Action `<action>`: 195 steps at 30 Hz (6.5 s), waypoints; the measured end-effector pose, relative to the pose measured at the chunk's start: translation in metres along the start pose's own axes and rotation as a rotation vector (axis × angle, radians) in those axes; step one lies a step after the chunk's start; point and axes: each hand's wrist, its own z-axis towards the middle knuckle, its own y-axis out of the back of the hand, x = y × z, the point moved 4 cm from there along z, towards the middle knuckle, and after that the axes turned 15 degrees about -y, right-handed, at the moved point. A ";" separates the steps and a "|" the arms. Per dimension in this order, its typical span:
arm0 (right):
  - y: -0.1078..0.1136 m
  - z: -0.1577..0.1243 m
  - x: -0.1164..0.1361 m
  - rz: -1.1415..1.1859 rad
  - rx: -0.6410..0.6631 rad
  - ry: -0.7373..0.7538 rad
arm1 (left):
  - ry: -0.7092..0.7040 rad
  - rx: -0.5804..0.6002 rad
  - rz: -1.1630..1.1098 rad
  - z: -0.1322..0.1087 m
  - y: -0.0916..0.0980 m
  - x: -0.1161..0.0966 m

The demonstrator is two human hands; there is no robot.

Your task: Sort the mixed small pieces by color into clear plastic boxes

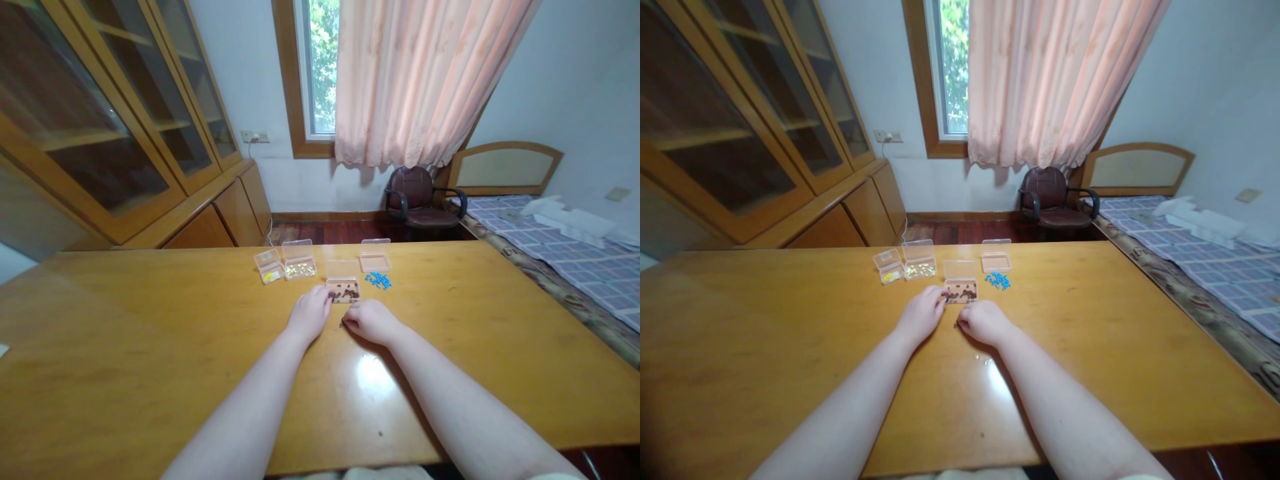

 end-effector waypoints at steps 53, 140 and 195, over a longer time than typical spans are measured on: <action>0.001 0.002 -0.001 -0.003 -0.039 -0.196 | 0.098 0.065 -0.099 0.004 -0.010 0.004; -0.006 0.001 -0.069 0.603 0.148 -0.262 | -0.213 0.350 0.199 0.012 -0.014 -0.030; 0.002 0.007 -0.061 0.514 -0.422 -0.289 | -0.303 0.394 0.113 0.013 -0.022 -0.033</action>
